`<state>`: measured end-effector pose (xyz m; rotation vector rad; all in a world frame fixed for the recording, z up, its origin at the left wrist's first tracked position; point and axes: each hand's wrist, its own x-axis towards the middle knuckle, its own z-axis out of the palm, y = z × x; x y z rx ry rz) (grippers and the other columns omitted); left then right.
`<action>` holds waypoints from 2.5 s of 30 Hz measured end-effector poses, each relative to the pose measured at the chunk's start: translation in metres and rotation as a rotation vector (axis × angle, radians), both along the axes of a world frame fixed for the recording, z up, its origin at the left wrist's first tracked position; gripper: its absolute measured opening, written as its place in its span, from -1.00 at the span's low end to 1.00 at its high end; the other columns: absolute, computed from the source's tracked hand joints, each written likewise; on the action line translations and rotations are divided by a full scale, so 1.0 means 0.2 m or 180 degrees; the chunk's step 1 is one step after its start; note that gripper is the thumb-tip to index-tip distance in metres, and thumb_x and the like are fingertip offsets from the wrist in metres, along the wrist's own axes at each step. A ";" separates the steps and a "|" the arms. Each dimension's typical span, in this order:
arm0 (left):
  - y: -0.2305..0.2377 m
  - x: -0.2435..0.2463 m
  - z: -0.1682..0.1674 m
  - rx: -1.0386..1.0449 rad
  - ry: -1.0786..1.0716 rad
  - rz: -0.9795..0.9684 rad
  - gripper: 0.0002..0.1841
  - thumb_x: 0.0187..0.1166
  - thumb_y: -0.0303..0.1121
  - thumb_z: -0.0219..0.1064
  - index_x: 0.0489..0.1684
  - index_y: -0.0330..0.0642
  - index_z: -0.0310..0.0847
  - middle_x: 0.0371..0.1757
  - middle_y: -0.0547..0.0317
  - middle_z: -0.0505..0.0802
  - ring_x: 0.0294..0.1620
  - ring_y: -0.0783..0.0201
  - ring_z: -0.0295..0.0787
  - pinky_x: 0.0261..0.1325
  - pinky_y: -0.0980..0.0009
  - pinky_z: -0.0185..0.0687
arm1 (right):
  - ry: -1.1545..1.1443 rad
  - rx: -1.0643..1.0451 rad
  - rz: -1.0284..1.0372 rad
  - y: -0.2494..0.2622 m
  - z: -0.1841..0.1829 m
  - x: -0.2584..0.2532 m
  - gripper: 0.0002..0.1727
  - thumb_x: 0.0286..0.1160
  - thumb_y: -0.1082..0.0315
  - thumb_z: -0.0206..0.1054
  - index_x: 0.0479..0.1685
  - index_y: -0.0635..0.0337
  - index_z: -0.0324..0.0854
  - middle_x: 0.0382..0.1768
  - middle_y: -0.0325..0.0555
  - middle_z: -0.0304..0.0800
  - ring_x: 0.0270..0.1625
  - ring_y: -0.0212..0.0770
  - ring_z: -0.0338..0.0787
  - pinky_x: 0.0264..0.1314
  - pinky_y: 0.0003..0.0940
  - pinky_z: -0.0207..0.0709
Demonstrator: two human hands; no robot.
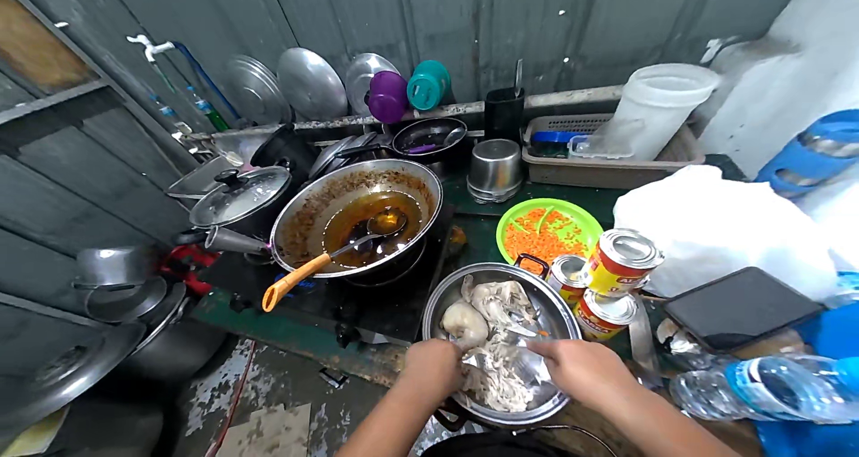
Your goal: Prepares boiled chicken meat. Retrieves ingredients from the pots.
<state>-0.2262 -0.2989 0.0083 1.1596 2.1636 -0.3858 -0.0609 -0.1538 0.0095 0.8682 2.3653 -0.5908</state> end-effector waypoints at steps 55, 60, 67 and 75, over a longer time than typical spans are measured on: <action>-0.07 -0.06 0.08 -0.0161 -0.0021 0.0056 -0.63 0.76 -0.10 0.13 0.28 -0.01 0.76 0.34 -0.11 0.82 0.40 -0.21 0.72 0.29 -0.39 0.57 | 0.0018 -0.0268 0.0899 -0.12 -0.06 0.02 -0.47 0.72 0.26 0.08 0.61 -0.44 0.58 0.23 0.12 0.86 0.35 0.28 0.76 0.45 0.41 0.40; -0.02 -0.01 0.05 -0.0317 0.0245 0.0131 -0.66 0.76 -0.17 0.13 0.24 -0.07 0.75 0.33 -0.12 0.82 0.37 -0.21 0.75 0.25 -0.33 0.63 | -0.0204 -0.0068 0.0460 -0.06 -0.06 0.03 -0.44 0.71 0.24 0.09 0.65 -0.49 0.52 0.31 0.10 0.83 0.41 0.27 0.74 0.42 0.41 0.45; 0.01 -0.04 0.04 -0.0196 0.0237 0.0051 -0.65 0.78 -0.17 0.10 0.26 -0.08 0.73 0.34 -0.12 0.81 0.39 -0.19 0.74 0.28 -0.31 0.62 | 0.0047 -0.0071 0.0163 -0.07 -0.05 0.03 -0.43 0.74 0.25 0.05 0.69 -0.45 0.48 0.30 0.16 0.83 0.39 0.30 0.75 0.41 0.41 0.47; 0.06 -0.02 -0.03 -0.0232 0.0178 0.0082 -0.64 0.76 -0.15 0.13 0.29 -0.09 0.72 0.36 -0.15 0.80 0.40 -0.21 0.73 0.29 -0.33 0.61 | -0.0161 -0.0097 0.0474 -0.12 -0.10 0.06 -0.45 0.73 0.23 0.05 0.66 -0.45 0.52 0.26 0.10 0.86 0.38 0.24 0.76 0.48 0.35 0.41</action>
